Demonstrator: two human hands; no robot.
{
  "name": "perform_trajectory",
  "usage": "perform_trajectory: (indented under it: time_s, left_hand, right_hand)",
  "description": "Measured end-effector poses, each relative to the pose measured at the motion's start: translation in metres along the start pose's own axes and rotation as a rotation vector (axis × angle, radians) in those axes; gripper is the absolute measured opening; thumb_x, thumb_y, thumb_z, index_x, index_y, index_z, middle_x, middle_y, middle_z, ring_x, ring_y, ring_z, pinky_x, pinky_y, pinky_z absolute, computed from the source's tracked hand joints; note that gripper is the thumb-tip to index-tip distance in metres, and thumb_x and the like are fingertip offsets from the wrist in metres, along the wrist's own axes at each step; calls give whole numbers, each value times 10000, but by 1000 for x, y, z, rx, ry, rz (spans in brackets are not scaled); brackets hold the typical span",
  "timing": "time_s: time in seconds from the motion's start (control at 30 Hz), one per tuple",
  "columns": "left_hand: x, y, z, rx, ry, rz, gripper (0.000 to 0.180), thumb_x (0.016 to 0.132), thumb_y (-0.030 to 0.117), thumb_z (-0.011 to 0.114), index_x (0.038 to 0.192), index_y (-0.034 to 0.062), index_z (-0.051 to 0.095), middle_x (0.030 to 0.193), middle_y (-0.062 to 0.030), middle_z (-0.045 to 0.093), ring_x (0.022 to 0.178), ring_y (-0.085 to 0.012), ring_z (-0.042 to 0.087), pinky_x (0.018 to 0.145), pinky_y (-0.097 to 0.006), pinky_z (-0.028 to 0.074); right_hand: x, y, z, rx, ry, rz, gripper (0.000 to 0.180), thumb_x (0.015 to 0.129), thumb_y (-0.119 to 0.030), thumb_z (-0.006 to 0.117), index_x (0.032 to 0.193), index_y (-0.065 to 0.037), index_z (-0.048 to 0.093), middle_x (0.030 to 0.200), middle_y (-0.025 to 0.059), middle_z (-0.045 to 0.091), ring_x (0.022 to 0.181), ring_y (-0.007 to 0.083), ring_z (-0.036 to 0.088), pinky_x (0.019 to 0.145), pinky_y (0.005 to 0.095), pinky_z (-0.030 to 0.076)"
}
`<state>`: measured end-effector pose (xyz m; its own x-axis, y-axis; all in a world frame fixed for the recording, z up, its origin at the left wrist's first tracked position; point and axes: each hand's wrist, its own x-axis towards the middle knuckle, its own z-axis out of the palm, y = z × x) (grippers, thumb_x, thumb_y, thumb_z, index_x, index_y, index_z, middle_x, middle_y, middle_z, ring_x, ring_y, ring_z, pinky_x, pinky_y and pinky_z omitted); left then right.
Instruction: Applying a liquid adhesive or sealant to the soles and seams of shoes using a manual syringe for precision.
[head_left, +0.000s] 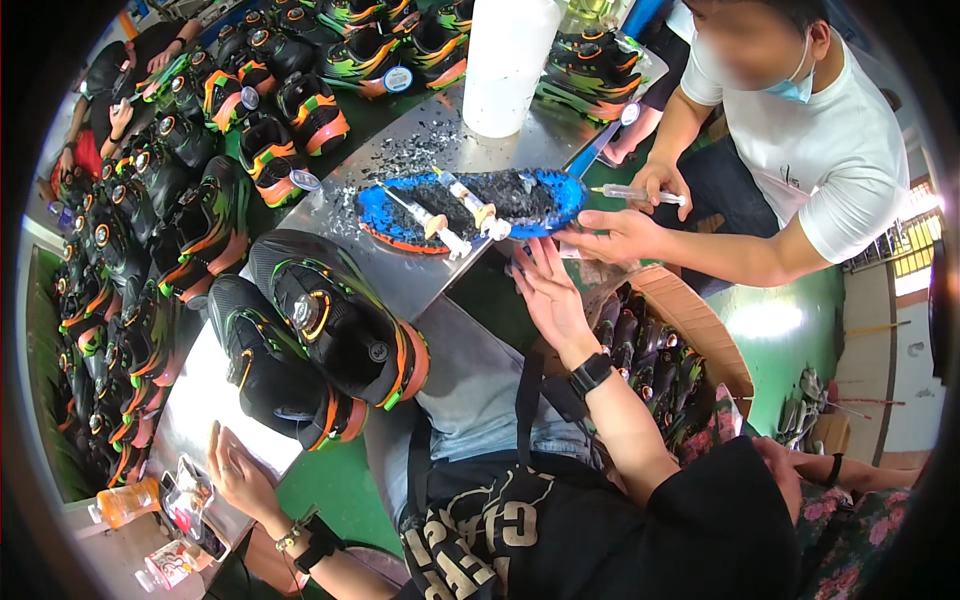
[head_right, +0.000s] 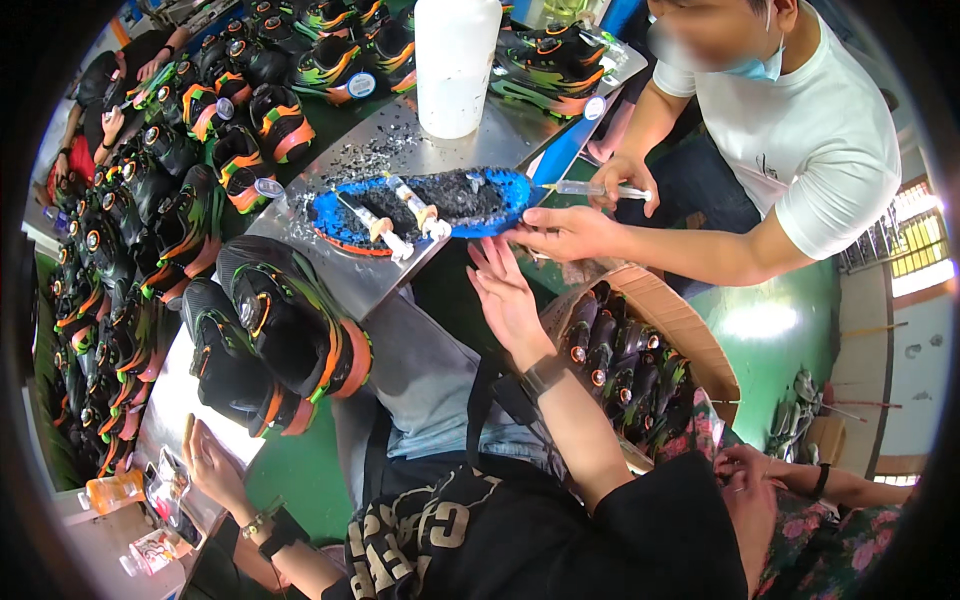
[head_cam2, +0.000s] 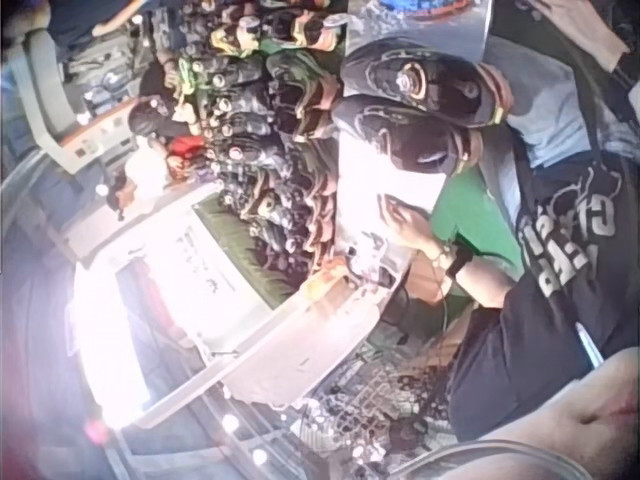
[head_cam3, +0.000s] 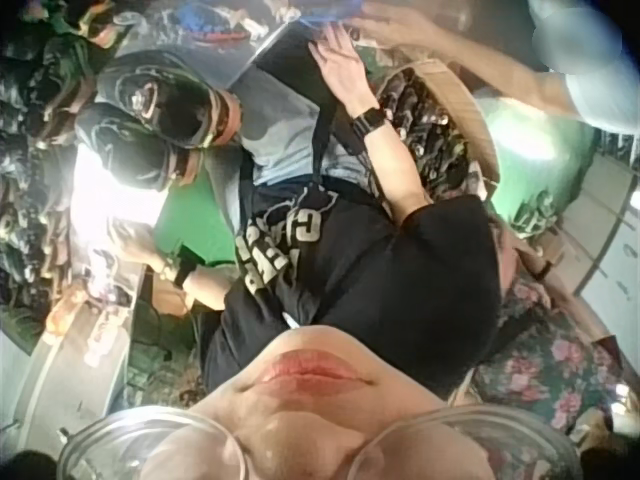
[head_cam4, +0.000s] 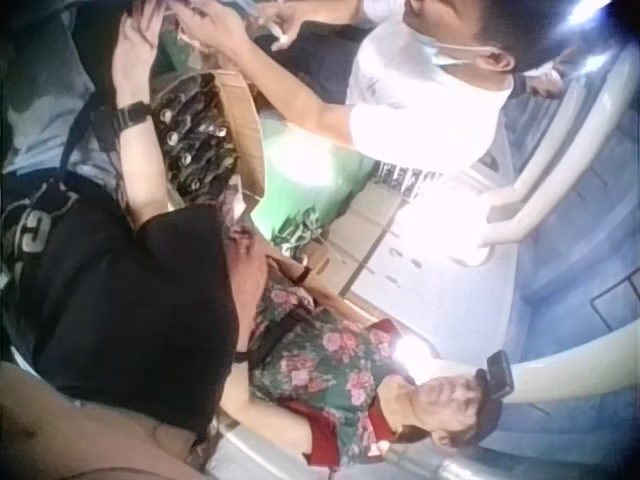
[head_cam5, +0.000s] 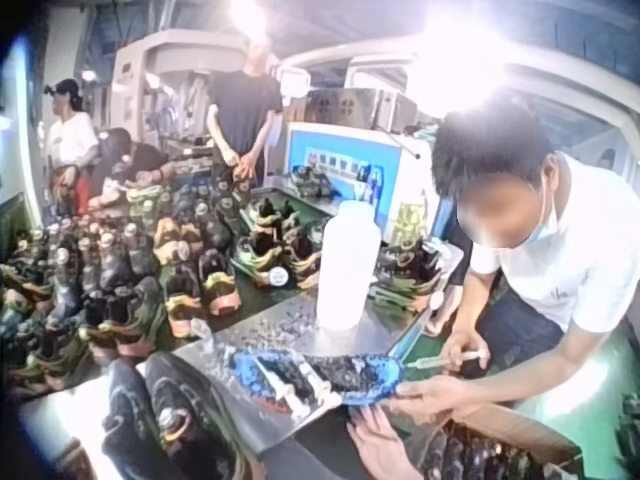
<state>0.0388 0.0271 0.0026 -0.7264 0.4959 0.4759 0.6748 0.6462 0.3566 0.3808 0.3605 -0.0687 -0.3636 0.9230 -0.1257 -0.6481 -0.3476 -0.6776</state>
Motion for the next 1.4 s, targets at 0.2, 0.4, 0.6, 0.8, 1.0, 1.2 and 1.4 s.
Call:
perform_trajectory:
  time_s: [0.2, 0.4, 0.6, 0.8, 1.0, 1.2, 1.4]
  left_hand:
    - [-1, 2, 2, -5, 6, -8, 321, 843, -46, 493, 1115, 43, 639, 1210, -83, 615, 1114, -267, 567, 950, -352, 431]
    - [2, 7, 0, -38, 6, 29, 312, 846, -44, 489, 1108, 36, 639, 1211, -88, 615, 1116, -269, 567, 955, -353, 428]
    - [1, 8, 0, -40, 18, 7, 306, 844, -43, 490, 1098, 33, 643, 1212, -86, 617, 1113, -266, 570, 959, -352, 427]
    - [2, 3, 0, -6, 1, 36, 333, 837, -48, 489, 1120, 43, 640, 1218, -74, 618, 1122, -250, 569, 971, -343, 425]
    - [1, 6, 2, -25, 0, 16, 353, 839, -48, 483, 1136, 61, 641, 1225, -64, 616, 1135, -243, 568, 979, -341, 424]
    - [1, 8, 1, -6, -11, 11, 338, 850, -33, 480, 1134, 54, 640, 1226, -64, 616, 1132, -245, 571, 976, -342, 425]
    - [1, 10, 1, -9, -4, 24, 334, 853, -23, 478, 1136, 55, 640, 1227, -67, 615, 1131, -245, 571, 977, -344, 425]
  right_hand:
    - [12, -2, 27, 193, -145, -44, 761, 833, 109, 457, 1492, -182, 209, 1537, -62, 227, 1332, 179, 353, 1082, 355, 320]
    - [27, -8, 29, 162, -149, 20, 765, 815, 117, 454, 1482, -203, 258, 1523, -96, 266, 1148, 129, 475, 938, 294, 380]
    - [32, -12, 31, 142, -174, 24, 734, 837, 104, 424, 1478, -220, 274, 1508, -107, 300, 1122, 133, 481, 932, 291, 363]
    - [34, -28, 34, 42, -137, 42, 667, 868, 95, 416, 1471, -152, 278, 1502, -25, 314, 1216, 178, 457, 989, 325, 372]
    - [31, -44, 54, 252, -141, 82, 664, 836, 109, 453, 1441, -116, 295, 1435, 54, 375, 1313, 245, 390, 1087, 413, 347]
    - [29, -54, 71, 371, -146, 69, 693, 827, 100, 469, 1447, -116, 245, 1408, 116, 361, 1333, 288, 350, 1117, 428, 308]
    - [29, -58, 73, 275, -173, 48, 752, 820, 115, 478, 1473, -89, 167, 1428, 141, 307, 1347, 295, 327, 1132, 414, 284]
